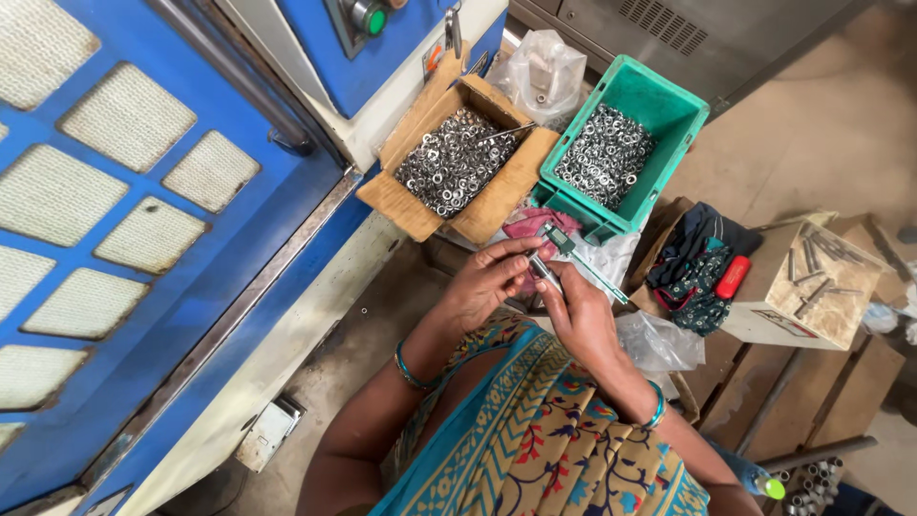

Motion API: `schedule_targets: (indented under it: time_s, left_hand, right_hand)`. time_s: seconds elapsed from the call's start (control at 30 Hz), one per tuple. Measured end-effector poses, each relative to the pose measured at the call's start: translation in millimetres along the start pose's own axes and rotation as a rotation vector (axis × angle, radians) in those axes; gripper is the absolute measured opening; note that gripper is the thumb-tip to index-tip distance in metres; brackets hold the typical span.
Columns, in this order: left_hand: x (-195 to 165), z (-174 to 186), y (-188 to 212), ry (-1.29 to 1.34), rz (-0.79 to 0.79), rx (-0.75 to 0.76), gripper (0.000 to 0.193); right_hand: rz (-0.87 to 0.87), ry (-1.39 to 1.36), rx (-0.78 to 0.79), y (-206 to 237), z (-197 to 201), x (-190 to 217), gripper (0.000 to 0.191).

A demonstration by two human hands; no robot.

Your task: The person sorts small metal washers from a cardboard box into a green plastic bin. They open the machine door, place a washer inside, close the door, and continue sorting washers by hand.

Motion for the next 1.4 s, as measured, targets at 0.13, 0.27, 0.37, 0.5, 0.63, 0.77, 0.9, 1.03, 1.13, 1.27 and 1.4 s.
schedule_targets:
  time_s: [0.13,0.27,0.37,0.5,0.63,0.77,0.9,1.03,1.13,1.27,1.4]
  left_hand:
    - [0,-8,-8,-0.008,-0.039,0.085,0.037]
    - [3,0,-14,-0.01,-0.052,0.145,0.039]
    - [2,10,-16,-0.053,-0.007,0.089,0.04]
    - [-5,20,-12,-0.097,-0.022,0.037,0.038]
    - [-14,26,-8,-0.156,-0.05,0.04,0.033]
    - [-19,31,-1,-0.167,-0.05,0.057,0.031]
    - [-26,35,8,-0.141,-0.017,0.068,0.032]
    - [-34,37,21,-0.168,-0.02,0.082,0.034]
    - [-43,38,31,-0.205,-0.034,0.095,0.033]
    - [-58,37,46,-0.466,-0.148,-0.015,0.032]
    - [-71,33,60,-0.565,-0.265,-0.095,0.029]
  right_hand:
    - [0.088,-0.177,-0.025,0,1,-26,0.025]
    - [-0.06,-0.384,0.075,3,-8,-52,0.026]
    - [-0.106,-0.431,0.156,-2,-9,-61,0.026]
    - [0.073,-0.339,0.124,-13,-5,-41,0.024]
    - [-0.005,-0.074,0.102,-21,-5,-13,0.023]
    - [0.018,-0.032,0.069,-25,-9,5,0.023]
    - [0.027,-0.058,0.069,-22,-19,3,0.023]
    - [-0.005,-0.295,0.133,-19,-37,-14,0.026]
    - [-0.092,-0.558,0.163,-16,-56,-26,0.029]
    - [-0.17,-0.571,0.163,-12,-73,-30,0.03]
    - [-0.17,-0.507,0.096,-14,-82,-21,0.029]
Point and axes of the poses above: each hand's wrist, its own y-axis away from the middle knuckle, its own z-axis out of the back of the hand, x = y × z, the point moved 2 cm from there along -y, towards the middle knuckle, and after that the axes turned 12 degrees about z, right-handed, at the moved point
